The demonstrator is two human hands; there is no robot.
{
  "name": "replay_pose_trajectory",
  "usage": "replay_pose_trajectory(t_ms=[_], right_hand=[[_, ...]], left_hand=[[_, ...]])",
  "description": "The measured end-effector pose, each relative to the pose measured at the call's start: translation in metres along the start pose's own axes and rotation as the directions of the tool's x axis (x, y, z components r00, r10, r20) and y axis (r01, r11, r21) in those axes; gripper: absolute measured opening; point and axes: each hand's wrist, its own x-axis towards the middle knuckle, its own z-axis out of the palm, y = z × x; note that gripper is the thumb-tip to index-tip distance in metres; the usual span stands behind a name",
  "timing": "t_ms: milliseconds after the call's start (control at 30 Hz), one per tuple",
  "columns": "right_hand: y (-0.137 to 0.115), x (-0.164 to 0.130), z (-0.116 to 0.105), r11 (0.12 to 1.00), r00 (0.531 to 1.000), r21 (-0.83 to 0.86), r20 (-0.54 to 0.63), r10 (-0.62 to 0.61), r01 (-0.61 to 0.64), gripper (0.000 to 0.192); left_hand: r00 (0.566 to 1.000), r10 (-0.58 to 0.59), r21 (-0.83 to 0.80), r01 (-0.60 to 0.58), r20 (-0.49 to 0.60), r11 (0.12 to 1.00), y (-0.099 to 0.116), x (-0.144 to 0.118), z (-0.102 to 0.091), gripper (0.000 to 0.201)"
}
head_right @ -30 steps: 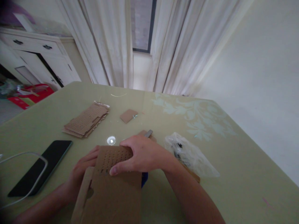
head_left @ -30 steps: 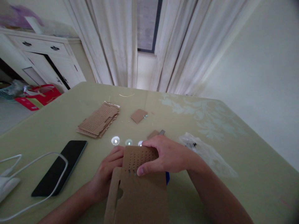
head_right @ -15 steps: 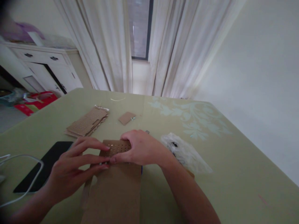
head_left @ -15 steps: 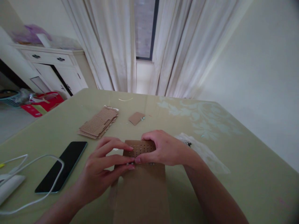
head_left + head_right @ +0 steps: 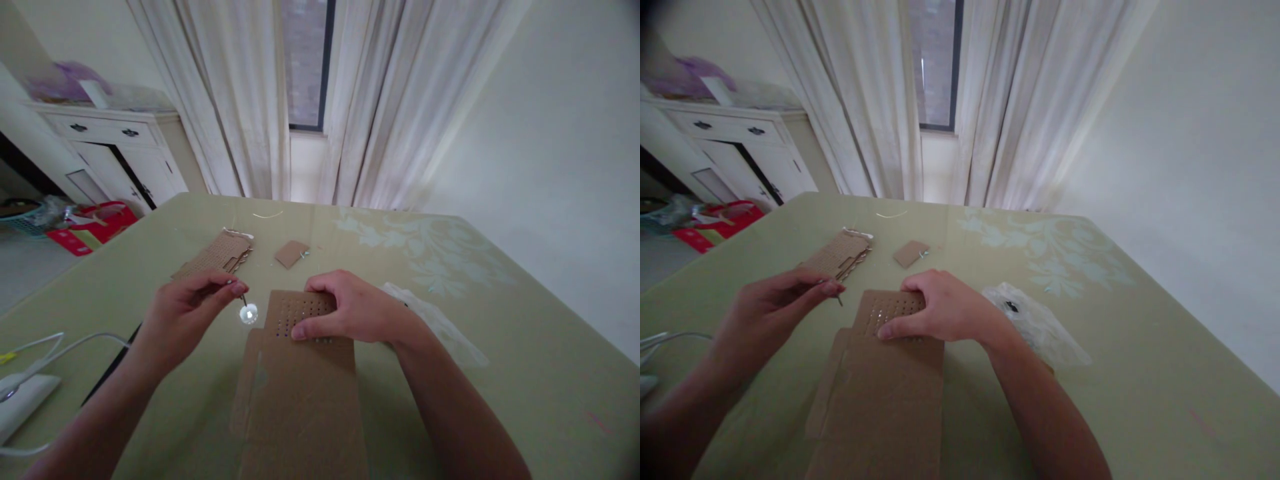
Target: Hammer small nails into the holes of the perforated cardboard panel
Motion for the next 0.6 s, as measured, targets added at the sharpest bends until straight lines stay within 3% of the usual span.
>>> replay_pose_trajectory(t_ms=[67,133,200,433,600], right_hand=[[0.0,-0.003,-0.004,0.999,1.0,0.035,-0.01,0.025,-0.024,0.051],[0.0,-0.003,-0.005,0.999,0.999,0.041,-0.013,0.034,-0.034,0.049],[0.002,-0.001,-0.004,0.999,0.999,0.036,-0.006,0.037,-0.036,0.048],[0.009,0.009,0.005,0.992,1.0,0.125,0.027,0.008,-0.011,0.044],[0.015,0.012,0.01,0.967,0.996,0.253,0.071,-0.053,0.033,0.055]], left_hand=[[0.953,-0.227,0.195,0.188,0.199,0.963,-0.037,0.015,0.007,0.042],[0.921,-0.32,0.309,0.244,0.222,0.919,-0.065,0.017,0.016,0.039],[0.909,-0.365,0.387,0.268,0.202,0.882,-0.079,0.011,0.025,0.034],[0.921,-0.364,0.449,0.269,0.139,0.852,-0.083,-0.005,0.039,0.038],[0.966,-0.245,0.405,0.19,0.088,0.894,-0.069,-0.008,0.038,0.041]])
